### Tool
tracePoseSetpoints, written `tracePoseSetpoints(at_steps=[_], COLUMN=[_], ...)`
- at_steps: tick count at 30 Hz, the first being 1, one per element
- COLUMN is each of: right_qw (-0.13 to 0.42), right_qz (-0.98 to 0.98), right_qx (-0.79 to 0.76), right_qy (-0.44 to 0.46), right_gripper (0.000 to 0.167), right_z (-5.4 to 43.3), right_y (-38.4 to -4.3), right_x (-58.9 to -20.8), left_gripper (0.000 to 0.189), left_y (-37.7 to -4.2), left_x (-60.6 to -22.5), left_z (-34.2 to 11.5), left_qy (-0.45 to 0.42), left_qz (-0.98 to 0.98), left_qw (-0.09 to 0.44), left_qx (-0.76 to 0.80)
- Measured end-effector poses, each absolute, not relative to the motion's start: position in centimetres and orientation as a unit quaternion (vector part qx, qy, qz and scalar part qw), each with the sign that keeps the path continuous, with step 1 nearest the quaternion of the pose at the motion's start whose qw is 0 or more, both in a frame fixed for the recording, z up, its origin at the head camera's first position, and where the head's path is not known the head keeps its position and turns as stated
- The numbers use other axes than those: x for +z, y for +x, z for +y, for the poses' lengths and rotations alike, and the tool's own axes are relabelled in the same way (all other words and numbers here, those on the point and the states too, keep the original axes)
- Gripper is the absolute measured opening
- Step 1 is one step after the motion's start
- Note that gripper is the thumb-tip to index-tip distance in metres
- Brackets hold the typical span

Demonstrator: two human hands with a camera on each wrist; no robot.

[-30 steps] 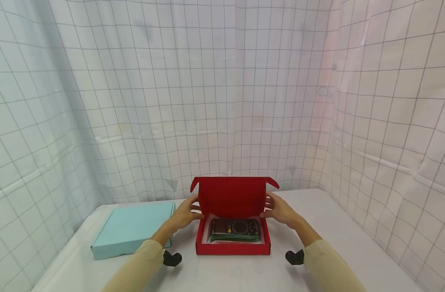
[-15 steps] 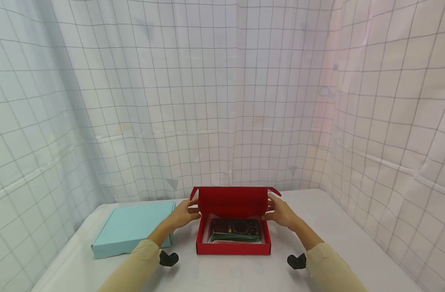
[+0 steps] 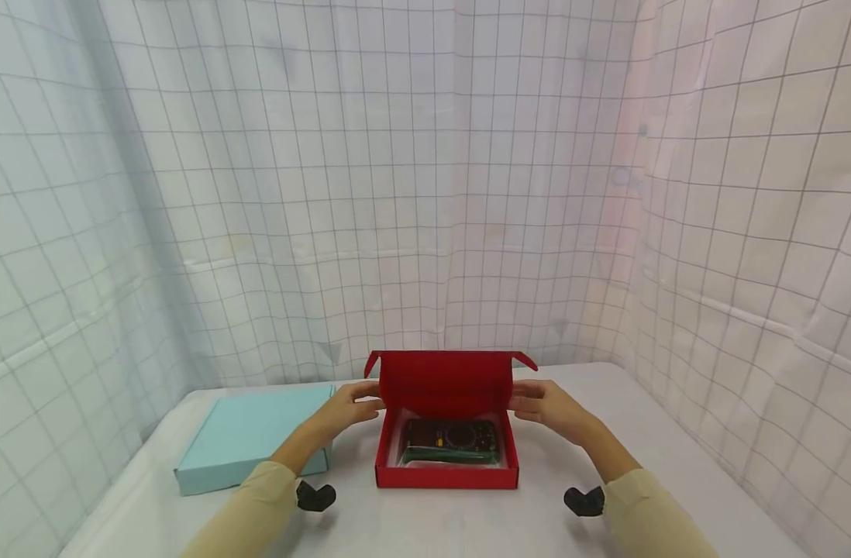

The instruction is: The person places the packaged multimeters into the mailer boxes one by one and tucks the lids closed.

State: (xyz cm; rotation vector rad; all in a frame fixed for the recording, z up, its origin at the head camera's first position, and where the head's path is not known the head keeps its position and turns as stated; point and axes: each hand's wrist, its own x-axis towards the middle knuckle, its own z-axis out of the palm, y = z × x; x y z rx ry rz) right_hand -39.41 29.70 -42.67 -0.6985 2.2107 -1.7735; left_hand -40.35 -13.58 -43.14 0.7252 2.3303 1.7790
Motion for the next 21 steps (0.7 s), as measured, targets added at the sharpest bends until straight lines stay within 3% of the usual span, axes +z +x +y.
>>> tracePoseSetpoints(at_steps=[3, 10, 16, 21], right_qw=[0.159, 0.263, 0.243, 0.228], right_qz=[0.706, 0.600, 0.649, 0.683], right_qx=[-0.650, -0.701, -0.676, -0.653], right_qy=[-0.232, -0.282, -0.252, -0.235], right_gripper=[0.055, 0.079, 0.073, 0.055], right_z=[30.1, 31.0, 30.4, 29.9], right_y=[-39.1, -38.7, -38.1, -37.8], right_x=[-41.8, -39.8, -39.4, -39.7], left_gripper=[0.053, 0.085, 0.084, 0.074], left_y=[-40.4, -40.0, -39.8, -39.8], left_x=[-42.8, -41.6, -41.4, -41.9], left_z=[-14.1, -14.3, -14.3, -14.4], left_qy=[0.226, 0.205, 0.210, 0.227], left_qz=[0.732, 0.676, 0.697, 0.716], left_qw=[0.103, 0.167, 0.169, 0.166], left_qx=[0.635, 0.688, 0.664, 0.639])
